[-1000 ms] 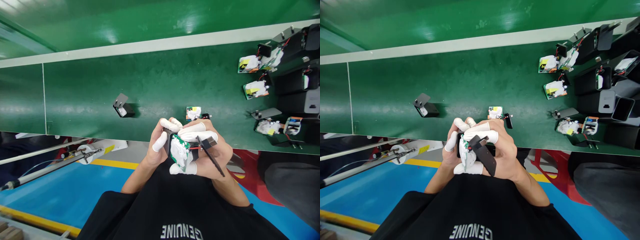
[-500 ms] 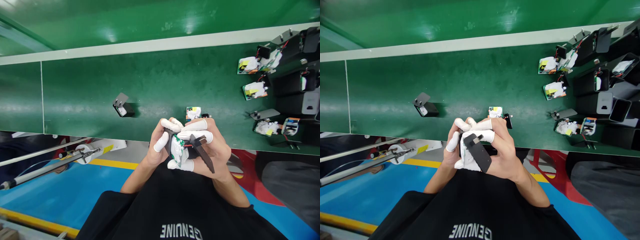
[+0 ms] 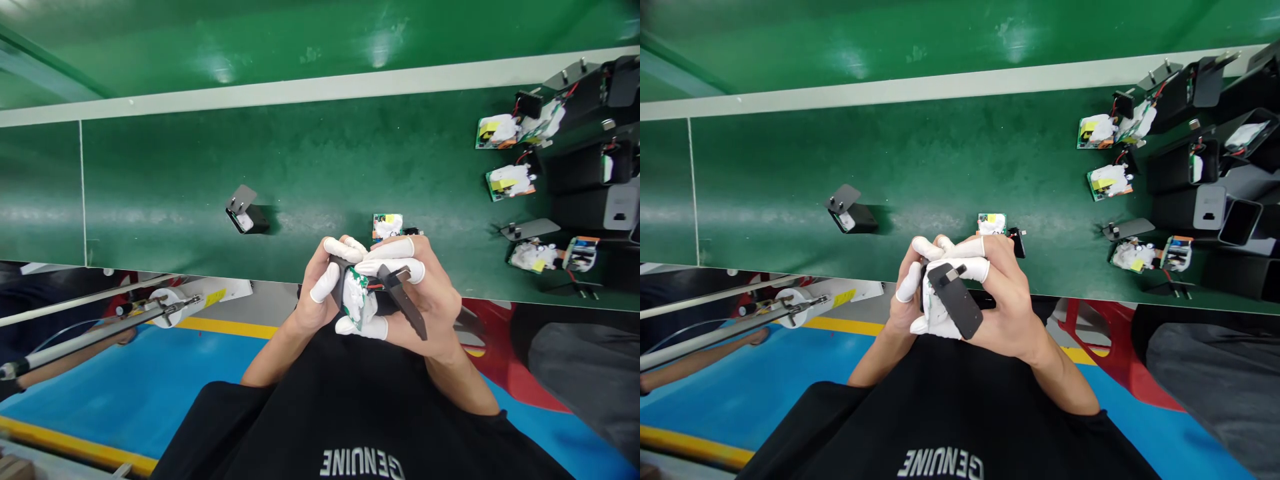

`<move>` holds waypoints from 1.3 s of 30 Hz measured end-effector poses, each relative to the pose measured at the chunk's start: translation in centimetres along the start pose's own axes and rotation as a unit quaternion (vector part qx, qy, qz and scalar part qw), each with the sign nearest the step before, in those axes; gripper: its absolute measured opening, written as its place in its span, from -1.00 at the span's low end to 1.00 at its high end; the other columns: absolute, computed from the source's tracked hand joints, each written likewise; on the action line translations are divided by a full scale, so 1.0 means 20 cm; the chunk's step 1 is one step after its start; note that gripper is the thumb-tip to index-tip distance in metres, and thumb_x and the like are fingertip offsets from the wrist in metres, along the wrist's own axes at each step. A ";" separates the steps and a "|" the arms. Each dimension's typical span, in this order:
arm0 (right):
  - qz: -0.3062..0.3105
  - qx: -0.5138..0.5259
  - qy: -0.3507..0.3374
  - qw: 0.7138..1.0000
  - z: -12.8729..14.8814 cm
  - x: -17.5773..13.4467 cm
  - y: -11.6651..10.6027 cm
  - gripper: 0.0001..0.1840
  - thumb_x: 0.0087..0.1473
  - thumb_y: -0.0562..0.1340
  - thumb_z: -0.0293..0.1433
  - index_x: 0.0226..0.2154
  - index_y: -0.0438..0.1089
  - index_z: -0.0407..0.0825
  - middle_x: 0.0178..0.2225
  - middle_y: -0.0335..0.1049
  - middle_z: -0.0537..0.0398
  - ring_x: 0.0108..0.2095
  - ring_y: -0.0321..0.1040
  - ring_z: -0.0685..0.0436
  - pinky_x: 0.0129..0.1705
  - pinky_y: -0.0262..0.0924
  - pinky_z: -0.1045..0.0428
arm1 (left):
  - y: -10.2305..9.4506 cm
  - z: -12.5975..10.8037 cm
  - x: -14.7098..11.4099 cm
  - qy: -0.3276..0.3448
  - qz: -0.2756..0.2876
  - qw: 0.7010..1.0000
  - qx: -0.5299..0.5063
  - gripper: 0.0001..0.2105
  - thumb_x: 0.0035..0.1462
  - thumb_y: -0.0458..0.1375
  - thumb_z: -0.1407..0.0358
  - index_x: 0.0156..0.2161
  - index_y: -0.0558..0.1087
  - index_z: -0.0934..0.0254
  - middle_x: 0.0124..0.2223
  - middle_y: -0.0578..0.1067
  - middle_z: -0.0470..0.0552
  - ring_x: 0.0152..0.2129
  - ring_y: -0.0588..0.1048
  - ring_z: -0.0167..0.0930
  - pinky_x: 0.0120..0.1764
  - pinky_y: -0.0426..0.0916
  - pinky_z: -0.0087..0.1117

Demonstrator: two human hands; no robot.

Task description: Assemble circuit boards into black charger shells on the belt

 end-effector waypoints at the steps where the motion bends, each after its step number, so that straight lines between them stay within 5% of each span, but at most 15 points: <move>1: -0.001 -0.001 0.002 1.000 0.00 0.00 0.00 -0.44 0.03 0.67 -0.21 0.06 0.59 0.20 -0.11 0.54 0.03 -0.15 0.53 -0.33 -0.09 0.46 -0.30 | 0.00 0.00 0.00 0.002 0.001 1.000 0.000 -0.69 0.36 0.34 -0.04 -0.20 0.54 0.16 -0.19 0.43 0.01 -0.15 0.51 -0.27 0.12 0.51 -0.13; 22: -0.005 -0.025 -0.003 1.000 0.00 0.01 0.02 -0.51 0.11 0.63 -0.18 0.03 0.54 0.18 -0.14 0.53 0.03 -0.18 0.51 -0.30 -0.14 0.44 -0.28 | -0.03 0.03 0.01 -0.002 -0.003 1.000 -0.017 -0.73 0.39 0.33 0.00 -0.17 0.57 0.17 -0.17 0.44 0.00 -0.17 0.52 -0.31 0.15 0.51 -0.16; 31: 0.031 -0.133 0.017 0.990 0.01 0.00 0.02 -0.21 -0.03 0.66 -0.01 0.20 0.50 0.22 0.02 0.51 -0.03 -0.02 0.50 -0.44 0.05 0.35 -0.37 | -0.04 0.09 -0.01 -0.073 -0.036 0.996 -0.035 -0.64 0.28 0.41 -0.10 -0.10 0.54 0.13 -0.12 0.55 -0.02 -0.15 0.60 -0.27 -0.02 0.58 -0.19; 37: -0.008 -0.256 0.006 0.967 0.01 -0.05 0.00 -0.05 -0.11 0.65 0.14 0.24 0.49 0.13 0.09 0.55 -0.14 0.02 0.53 -0.52 0.12 0.28 -0.39 | -0.01 0.17 0.01 -0.136 -0.034 0.985 -0.097 -0.56 0.21 0.43 -0.16 -0.18 0.48 0.15 -0.29 0.51 -0.08 -0.44 0.54 -0.36 -0.30 0.55 -0.25; 39: -0.062 -0.270 -0.024 0.961 0.00 -0.10 -0.02 -0.07 -0.06 0.64 0.12 0.25 0.48 0.12 0.04 0.57 -0.12 -0.04 0.53 -0.47 0.04 0.36 -0.37 | 0.00 0.18 0.02 -0.161 -0.046 0.978 -0.129 -0.54 0.15 0.48 -0.15 -0.18 0.49 0.16 -0.27 0.54 -0.08 -0.49 0.49 -0.42 -0.34 0.52 -0.30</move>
Point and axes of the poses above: each hand's wrist, its own x-axis towards the middle knuckle, its own y-axis out of the palm, z = x × y, the point moved 2 cm from there along x, towards the middle knuckle
